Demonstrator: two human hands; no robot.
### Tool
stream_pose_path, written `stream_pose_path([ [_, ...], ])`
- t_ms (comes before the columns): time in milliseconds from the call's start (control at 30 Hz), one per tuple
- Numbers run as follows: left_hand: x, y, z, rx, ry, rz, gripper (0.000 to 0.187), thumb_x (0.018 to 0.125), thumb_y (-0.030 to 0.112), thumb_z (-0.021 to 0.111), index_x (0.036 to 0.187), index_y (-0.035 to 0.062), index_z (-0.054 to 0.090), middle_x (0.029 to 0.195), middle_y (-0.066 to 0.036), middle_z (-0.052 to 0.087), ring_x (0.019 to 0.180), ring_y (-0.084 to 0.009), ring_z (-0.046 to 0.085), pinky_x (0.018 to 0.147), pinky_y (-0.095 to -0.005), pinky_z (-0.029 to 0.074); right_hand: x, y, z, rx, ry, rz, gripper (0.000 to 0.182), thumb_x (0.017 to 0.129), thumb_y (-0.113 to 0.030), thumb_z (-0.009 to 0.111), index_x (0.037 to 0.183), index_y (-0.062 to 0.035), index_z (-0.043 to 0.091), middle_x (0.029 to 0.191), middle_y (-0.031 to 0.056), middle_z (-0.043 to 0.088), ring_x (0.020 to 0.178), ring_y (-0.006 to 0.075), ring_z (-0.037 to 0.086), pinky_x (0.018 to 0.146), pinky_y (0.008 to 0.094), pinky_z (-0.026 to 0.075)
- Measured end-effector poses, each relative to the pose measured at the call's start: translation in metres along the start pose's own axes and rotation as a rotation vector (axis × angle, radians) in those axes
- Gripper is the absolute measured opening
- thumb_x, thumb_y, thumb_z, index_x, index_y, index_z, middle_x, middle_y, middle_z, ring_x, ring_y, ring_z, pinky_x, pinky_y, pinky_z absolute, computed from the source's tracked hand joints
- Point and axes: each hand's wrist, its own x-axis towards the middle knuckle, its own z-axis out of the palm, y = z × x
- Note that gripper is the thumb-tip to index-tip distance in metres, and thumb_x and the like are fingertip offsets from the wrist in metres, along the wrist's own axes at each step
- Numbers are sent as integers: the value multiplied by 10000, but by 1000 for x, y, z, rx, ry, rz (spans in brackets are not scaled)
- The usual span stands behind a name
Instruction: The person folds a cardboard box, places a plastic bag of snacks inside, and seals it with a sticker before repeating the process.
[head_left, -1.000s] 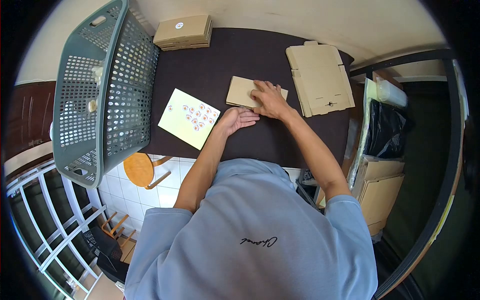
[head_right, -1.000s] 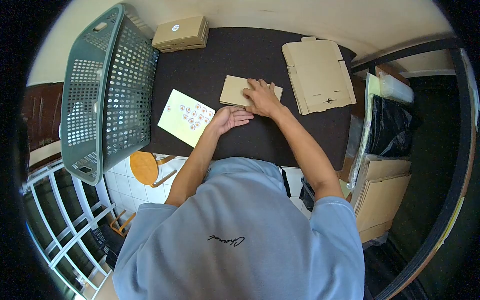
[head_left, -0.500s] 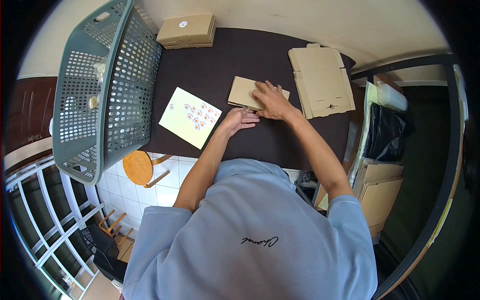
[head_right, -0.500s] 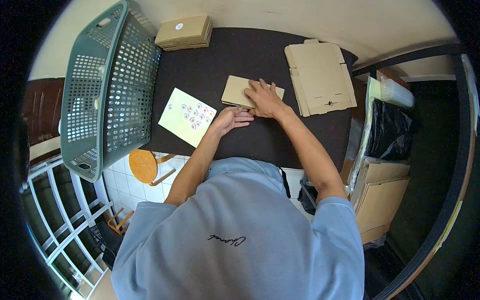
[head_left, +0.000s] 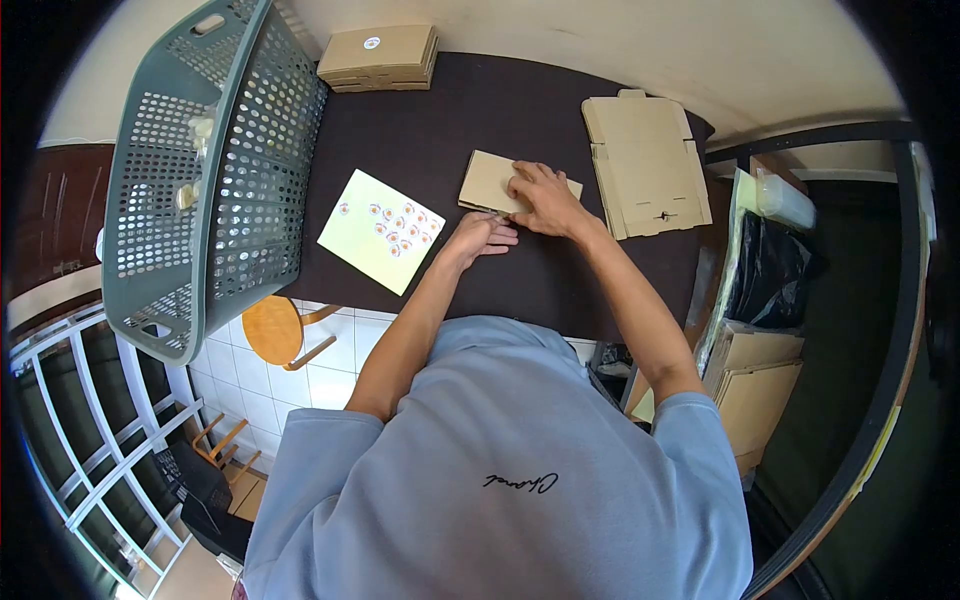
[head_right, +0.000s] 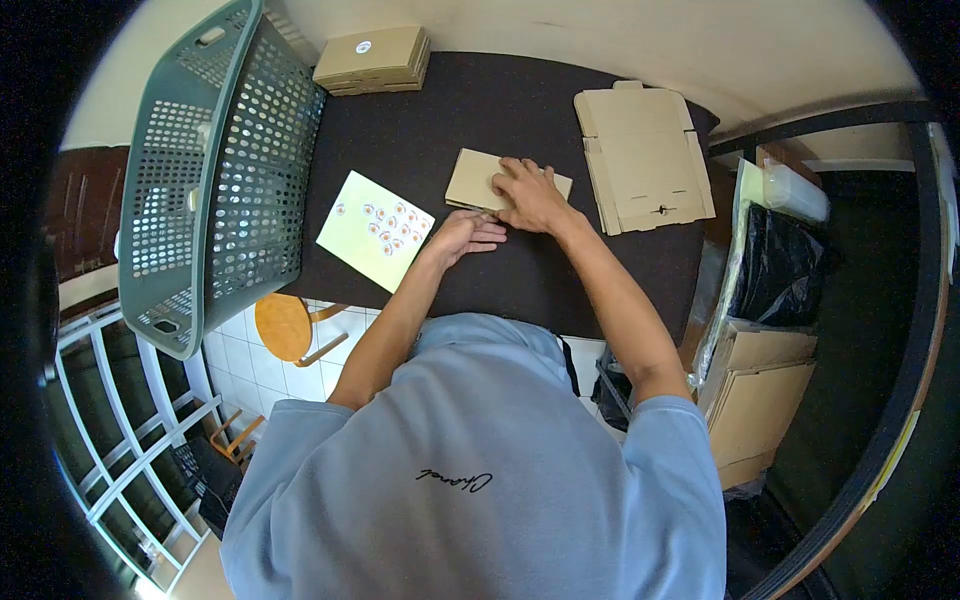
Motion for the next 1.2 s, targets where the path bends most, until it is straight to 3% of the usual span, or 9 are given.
stream_pose_path([
  [300, 0, -2, 4, -48, 22, 16, 405, 1035, 137, 287, 1297, -146, 413, 1212, -298, 574, 1115, -357, 608, 958, -412, 520, 2, 4, -6, 102, -35, 4, 447, 706, -231, 743, 1091, -92, 563, 1447, 182, 392, 1340, 432, 345, 1039, 703, 274],
  [367, 1, -1, 4, -61, 21, 9, 403, 1033, 129, 280, 1293, -150, 413, 1210, -301, 573, 1115, -359, 607, 962, -409, 518, 0, -1, -5, 45, -59, 36, 412, 732, -209, 732, 1076, -97, 535, 1482, 169, 349, 1381, 432, 288, 1061, 689, 249],
  [667, 1, -6, 0, -51, -24, 55, 400, 1042, 174, 300, 1256, -122, 464, 1179, -282, 601, 1062, -337, 640, 921, -393, 540, 0, -3, 5, -57, -6, 11, 460, 721, -223, 785, 1095, -95, 549, 1454, 158, 361, 1360, 432, 311, 1032, 674, 303],
  [1000, -4, -4, 2, -85, -16, 41, 407, 1044, 167, 302, 1282, -139, 428, 1196, -287, 583, 1102, -345, 618, 954, -410, 521, -1, -2, 9, -49, 0, 9, 470, 711, -215, 783, 1123, -83, 601, 1437, 164, 385, 1343, 423, 331, 1050, 680, 277],
  [1200, 2, -15, 5, -136, 46, 93, 357, 1021, 138, 342, 1251, -112, 454, 1165, -269, 588, 1064, -340, 633, 908, -406, 548, 1, -3, 8, -132, 73, -24, 485, 647, -242, 771, 1063, -87, 576, 1404, 164, 408, 1246, 402, 421, 964, 608, 360],
])
